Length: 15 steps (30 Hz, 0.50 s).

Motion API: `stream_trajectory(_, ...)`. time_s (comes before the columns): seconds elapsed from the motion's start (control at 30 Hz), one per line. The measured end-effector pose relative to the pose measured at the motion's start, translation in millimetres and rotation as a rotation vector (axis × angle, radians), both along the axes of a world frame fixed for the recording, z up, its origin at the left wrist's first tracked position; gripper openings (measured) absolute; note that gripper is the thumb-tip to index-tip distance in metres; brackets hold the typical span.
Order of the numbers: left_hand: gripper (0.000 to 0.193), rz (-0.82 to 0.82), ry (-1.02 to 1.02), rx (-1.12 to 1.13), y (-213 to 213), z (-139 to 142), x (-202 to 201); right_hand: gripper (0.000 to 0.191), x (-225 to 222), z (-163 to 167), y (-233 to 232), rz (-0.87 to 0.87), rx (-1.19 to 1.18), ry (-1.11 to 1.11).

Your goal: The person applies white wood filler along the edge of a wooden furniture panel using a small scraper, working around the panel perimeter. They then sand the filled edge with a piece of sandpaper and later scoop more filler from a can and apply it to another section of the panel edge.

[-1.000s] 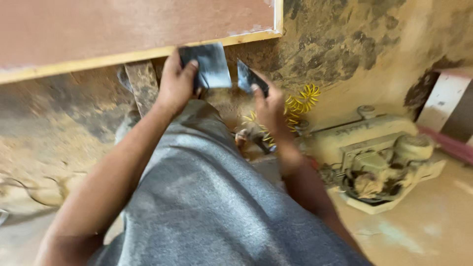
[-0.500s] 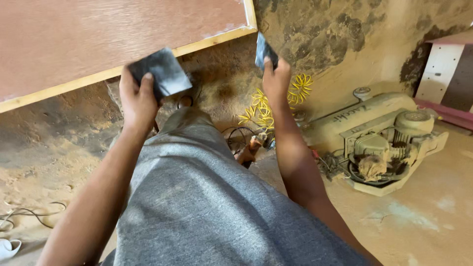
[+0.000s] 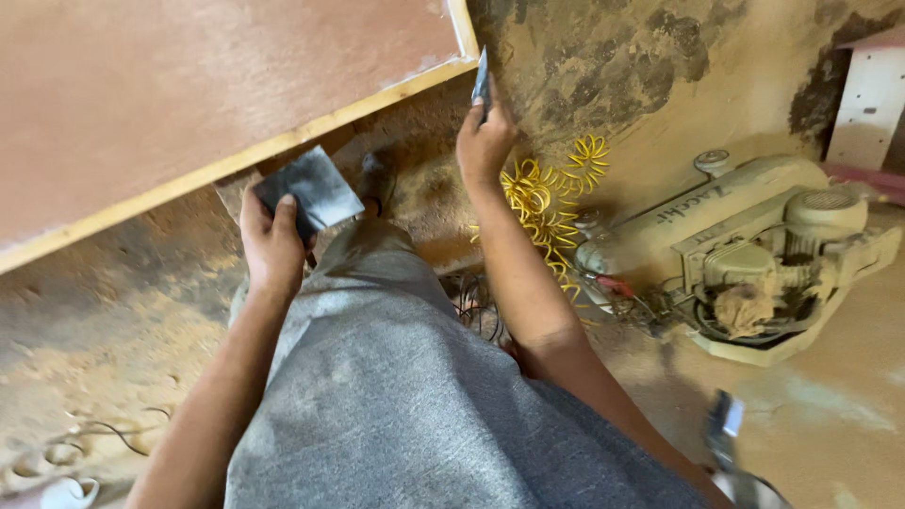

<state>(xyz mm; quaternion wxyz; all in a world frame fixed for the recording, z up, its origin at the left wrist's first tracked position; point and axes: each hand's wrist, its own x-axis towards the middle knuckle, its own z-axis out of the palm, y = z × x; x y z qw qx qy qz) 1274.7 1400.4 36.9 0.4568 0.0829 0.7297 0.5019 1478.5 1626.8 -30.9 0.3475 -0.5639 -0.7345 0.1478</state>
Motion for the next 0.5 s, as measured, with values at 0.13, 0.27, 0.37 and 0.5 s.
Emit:
stream_trajectory(0.13, 0.023, 0.056, -0.035, 0.001, -4.0, -3.6, -3.5, 0.043, -12.8, -3.3, -4.8, -0.126, -0.246, -0.073)
stream_trajectory(0.27, 0.033, -0.022, 0.002, -0.073, -8.3, -2.6, -1.0, 0.057, -34.6, -16.4, -8.8, -0.238, -0.295, -0.056)
stream_trajectory(0.37, 0.027, -0.037, -0.104, -0.054, -11.2, -2.2, 0.8, 0.067, -49.0, -34.8, -10.8, -0.338, -0.111, -0.158)
stream_trajectory(0.5, 0.022, -0.13, -0.093, -0.078, -12.3, -10.7, -7.1, 0.006, -24.7, -55.9, -29.9, -0.28, -0.591, -0.685)
